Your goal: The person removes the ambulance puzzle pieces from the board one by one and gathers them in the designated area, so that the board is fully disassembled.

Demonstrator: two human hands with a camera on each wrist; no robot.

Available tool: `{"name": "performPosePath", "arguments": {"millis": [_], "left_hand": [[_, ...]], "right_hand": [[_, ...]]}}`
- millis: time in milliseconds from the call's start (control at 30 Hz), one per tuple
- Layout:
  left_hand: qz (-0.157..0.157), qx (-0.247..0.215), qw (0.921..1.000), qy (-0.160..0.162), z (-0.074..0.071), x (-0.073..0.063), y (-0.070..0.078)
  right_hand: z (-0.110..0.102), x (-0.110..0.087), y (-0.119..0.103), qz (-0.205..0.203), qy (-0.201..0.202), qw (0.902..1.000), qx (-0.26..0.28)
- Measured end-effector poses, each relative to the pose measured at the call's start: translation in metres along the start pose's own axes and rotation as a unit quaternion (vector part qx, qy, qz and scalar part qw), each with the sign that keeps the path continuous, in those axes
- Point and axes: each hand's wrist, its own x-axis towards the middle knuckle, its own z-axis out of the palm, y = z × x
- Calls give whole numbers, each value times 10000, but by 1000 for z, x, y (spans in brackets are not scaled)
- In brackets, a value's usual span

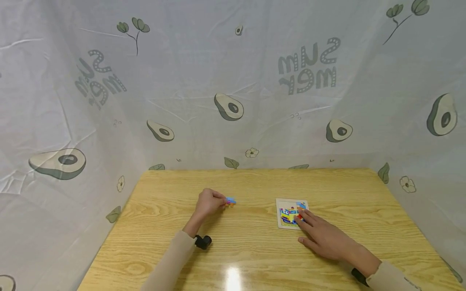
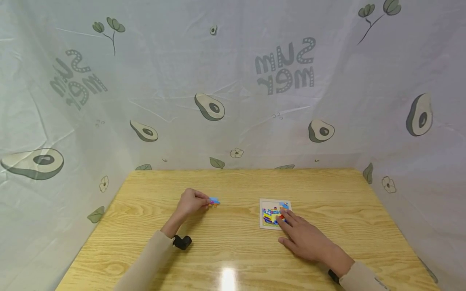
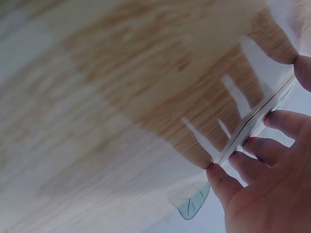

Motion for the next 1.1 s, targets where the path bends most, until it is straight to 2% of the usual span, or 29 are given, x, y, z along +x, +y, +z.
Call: {"name": "performPosePath", "arguments": {"millis": [533,900,1100], "left_hand": [[372,710,9967,158,9,5,-1],[563,1533,9857,425,12,7,-1],[619,1459,9869,306,13,5,1]], "right_hand": [[2,0,2,-28,17,10000,-33],[1,0,2,-12,-51,10000,-11],[1,0,2,-27,-15,10000,-3]]}}
